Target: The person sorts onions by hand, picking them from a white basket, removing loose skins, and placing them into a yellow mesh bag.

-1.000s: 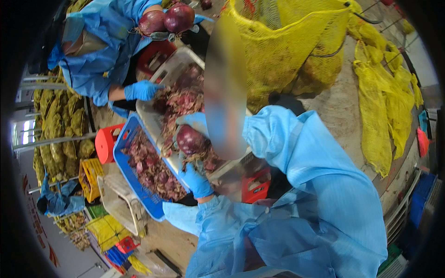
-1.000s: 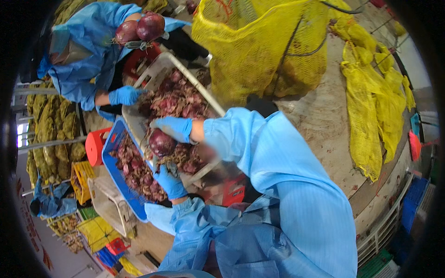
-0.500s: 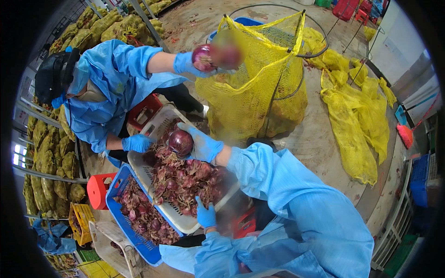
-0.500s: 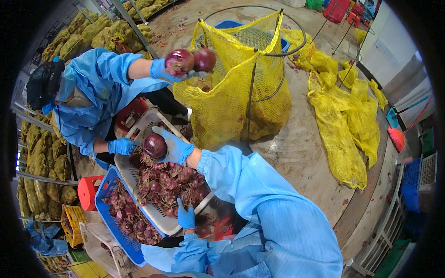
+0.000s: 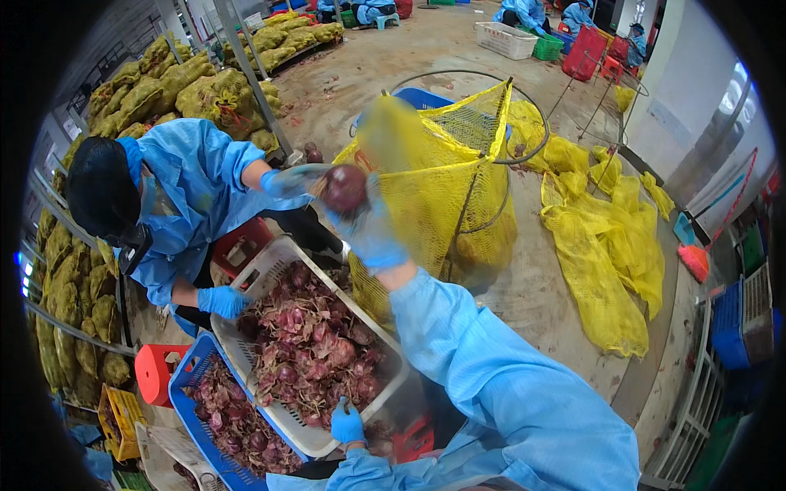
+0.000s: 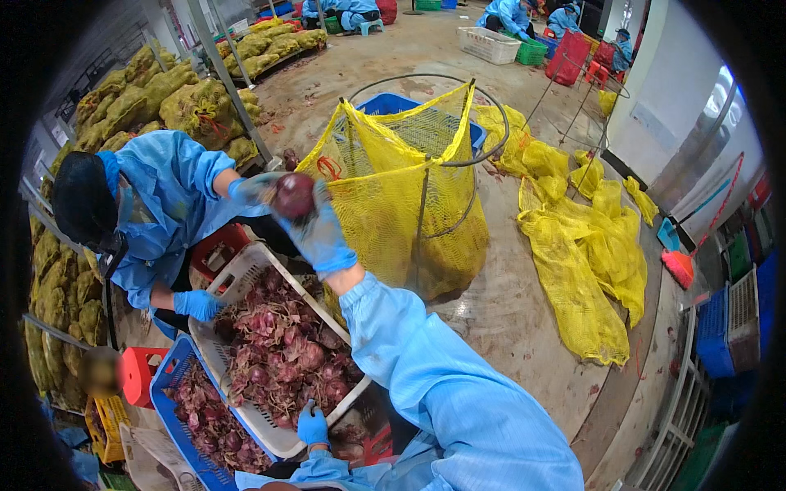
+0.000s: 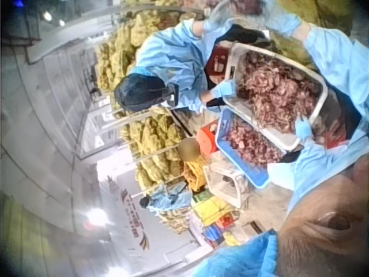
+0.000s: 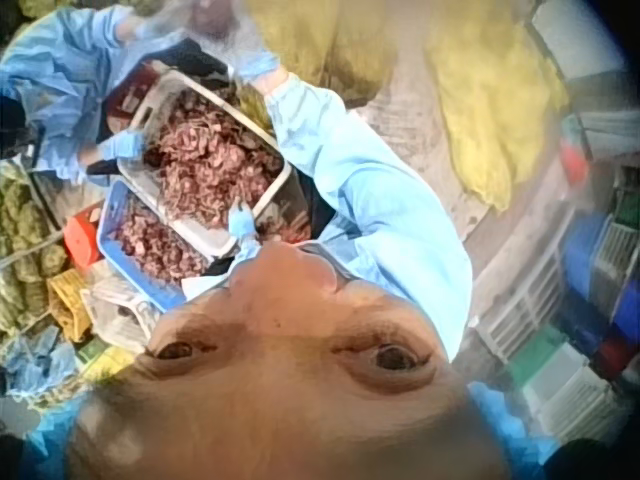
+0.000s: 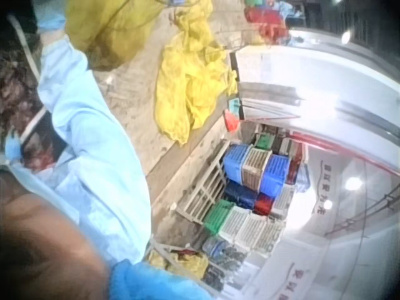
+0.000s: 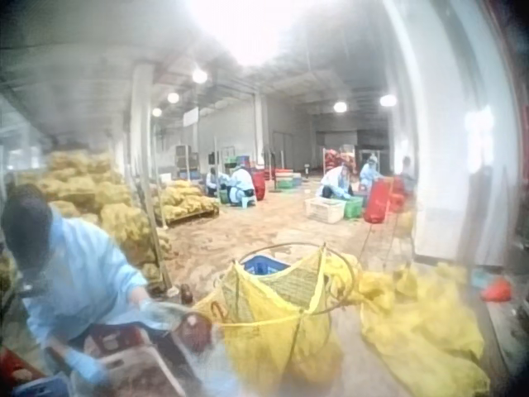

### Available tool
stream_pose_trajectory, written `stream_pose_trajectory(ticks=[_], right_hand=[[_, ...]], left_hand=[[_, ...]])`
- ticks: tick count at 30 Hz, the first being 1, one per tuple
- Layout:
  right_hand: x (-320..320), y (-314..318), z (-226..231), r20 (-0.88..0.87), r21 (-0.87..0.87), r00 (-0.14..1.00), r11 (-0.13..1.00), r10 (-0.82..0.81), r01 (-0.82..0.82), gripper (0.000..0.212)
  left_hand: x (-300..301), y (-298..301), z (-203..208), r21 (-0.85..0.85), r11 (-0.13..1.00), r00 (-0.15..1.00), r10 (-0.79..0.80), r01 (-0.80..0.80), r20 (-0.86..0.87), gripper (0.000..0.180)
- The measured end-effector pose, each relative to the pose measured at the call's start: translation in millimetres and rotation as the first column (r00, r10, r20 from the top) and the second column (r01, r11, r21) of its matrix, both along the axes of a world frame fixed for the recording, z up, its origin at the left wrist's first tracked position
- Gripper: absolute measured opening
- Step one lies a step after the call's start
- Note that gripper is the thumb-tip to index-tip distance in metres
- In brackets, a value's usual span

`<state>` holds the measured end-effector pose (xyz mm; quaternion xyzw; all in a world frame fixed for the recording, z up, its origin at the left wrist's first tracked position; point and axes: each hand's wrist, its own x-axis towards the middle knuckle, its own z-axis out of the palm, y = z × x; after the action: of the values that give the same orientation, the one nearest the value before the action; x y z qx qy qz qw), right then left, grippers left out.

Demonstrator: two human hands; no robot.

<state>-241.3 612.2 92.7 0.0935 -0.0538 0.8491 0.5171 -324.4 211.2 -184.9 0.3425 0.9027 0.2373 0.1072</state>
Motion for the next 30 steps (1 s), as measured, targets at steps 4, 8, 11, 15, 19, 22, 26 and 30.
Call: stream_pose_trajectory(ticks=[4, 8, 11, 15, 19, 22, 26, 30], right_hand=[[31.5, 51.4, -5.1, -0.041, -0.010, 0.961, 0.961, -0.275, 0.275, 0.062], [47.8, 70.6, -32.0, -0.196, -0.064, 0.956, 0.975, -0.220, 0.211, 0.067], [43.4, 60.2, -24.6, -0.116, -0.061, 0.957, 0.964, -0.266, 0.260, 0.068], [40.0, 51.3, -26.1, -0.008, -0.045, 0.968, 0.968, -0.249, 0.249, 0.052], [21.4, 27.2, -20.1, 0.036, 0.074, 0.999, 0.997, -0.001, -0.002, 0.047], [2.1, 6.8, -18.3, 0.040, 0.164, 0.987, 0.974, 0.155, -0.159, 0.048], [-11.1, 2.5, -27.9, 0.005, 0.168, 0.970, 0.956, 0.242, -0.240, 0.046], [-23.7, 2.5, -39.0, -0.018, 0.018, 0.981, 0.981, 0.192, -0.192, 0.041]], left_hand=[[10.4, 16.7, 13.8, -0.087, 0.996, 1.000, 0.012, -0.010, 0.023, 0.031], [9.8, 11.4, 13.4, -0.096, 0.995, 1.000, 0.024, -0.023, 0.005, 0.032], [6.9, 9.2, 9.6, -0.078, 0.997, 0.999, 0.021, -0.017, 0.049, 0.032], [10.6, 13.3, 10.1, -0.063, 0.998, 0.999, 0.000, 0.004, 0.053, 0.033], [5.4, 12.4, 7.1, -0.100, 0.995, 0.997, 0.004, 0.004, 0.077, 0.034], [0.8, 10.0, 7.6, -0.126, 0.992, 0.995, 0.012, 0.001, 0.103, 0.034], [1.5, 11.2, 8.2, -0.127, 0.992, 0.995, 0.002, 0.011, 0.104, 0.035], [0.9, 7.5, 8.7, -0.117, 0.993, 0.997, -0.001, 0.010, 0.072, 0.034]])
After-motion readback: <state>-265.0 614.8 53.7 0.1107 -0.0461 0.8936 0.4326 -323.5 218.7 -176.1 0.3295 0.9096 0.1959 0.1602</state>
